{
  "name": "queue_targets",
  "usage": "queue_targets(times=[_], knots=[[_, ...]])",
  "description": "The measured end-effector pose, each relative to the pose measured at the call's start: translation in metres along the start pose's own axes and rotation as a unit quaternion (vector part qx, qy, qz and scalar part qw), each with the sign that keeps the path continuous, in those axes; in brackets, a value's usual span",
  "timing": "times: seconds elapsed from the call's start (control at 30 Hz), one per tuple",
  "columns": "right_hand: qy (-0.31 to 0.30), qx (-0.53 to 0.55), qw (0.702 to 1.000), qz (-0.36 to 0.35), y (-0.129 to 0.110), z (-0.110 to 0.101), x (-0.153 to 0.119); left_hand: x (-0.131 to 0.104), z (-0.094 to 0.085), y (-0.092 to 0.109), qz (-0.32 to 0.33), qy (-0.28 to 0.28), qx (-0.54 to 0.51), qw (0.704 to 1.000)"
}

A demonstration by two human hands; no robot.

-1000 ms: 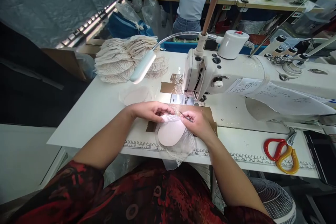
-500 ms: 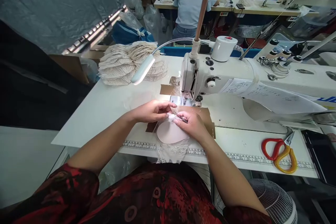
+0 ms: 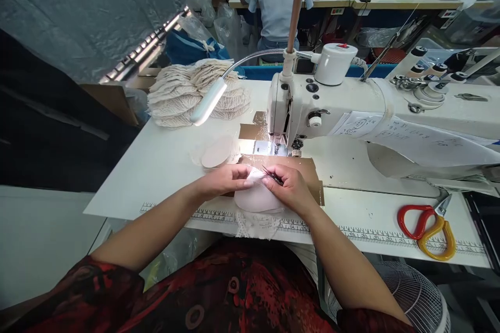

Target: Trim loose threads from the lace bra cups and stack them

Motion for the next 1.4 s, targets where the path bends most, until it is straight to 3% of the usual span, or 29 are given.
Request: queue_targets(times=[0.07, 0.17, 0.33, 0.53, 0.67, 0.83, 0.97, 1.07, 1.17, 1.3, 1.4], knots=[[-0.003, 0.009, 1.0, -0.019, 0.0, 0.0, 0.0, 0.007, 0.001, 0.003, 0.01, 0.032, -0.042, 0.999], [-0.004, -0.003, 1.0, -0.023, 0.0, 0.0, 0.001, 0.014, 0.003, 0.007, 0.035, 0.022, -0.085, 0.996], [-0.025, -0.046, 0.998, 0.038, 0.006, 0.001, 0.001, 0.019, 0.002, 0.007, 0.057, 0.022, -0.038, 0.997], [0.001, 0.03, 0.996, 0.09, 0.024, -0.004, 0.0, 0.022, -0.001, 0.011, 0.09, 0.029, -0.015, 0.995], [0.021, -0.032, 0.993, 0.107, 0.027, -0.006, 0.0, 0.034, -0.009, 0.011, 0.087, 0.01, 0.004, 0.996], [0.036, -0.096, 0.986, 0.133, 0.03, -0.01, 0.002, 0.062, -0.03, 0.015, 0.074, 0.057, 0.08, 0.992], [0.011, -0.19, 0.974, 0.126, 0.035, -0.015, 0.004, 0.082, -0.034, 0.023, 0.107, 0.073, 0.227, 0.965], [0.041, -0.276, 0.952, 0.125, 0.036, -0.023, 0.005, 0.09, -0.031, 0.026, 0.11, 0.06, 0.301, 0.945], [0.068, -0.324, 0.94, 0.077, 0.03, -0.024, 0.006, 0.096, -0.03, 0.029, 0.102, 0.046, 0.324, 0.94], [-0.002, -0.381, 0.924, 0.042, 0.027, -0.012, 0.008, 0.1, -0.032, 0.032, 0.1, 0.034, 0.327, 0.939], [-0.035, -0.438, 0.896, 0.062, 0.03, -0.007, 0.01, 0.094, -0.041, 0.041, 0.143, 0.116, 0.415, 0.891]])
Point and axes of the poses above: each hand's wrist, its own x-axis towards the middle knuckle, its own z-axis out of the palm, y = z × x, the point moved 5 cm from there along x, towards the middle knuckle, and after that the axes turned 3 degrees about y, right-handed, at the moved point
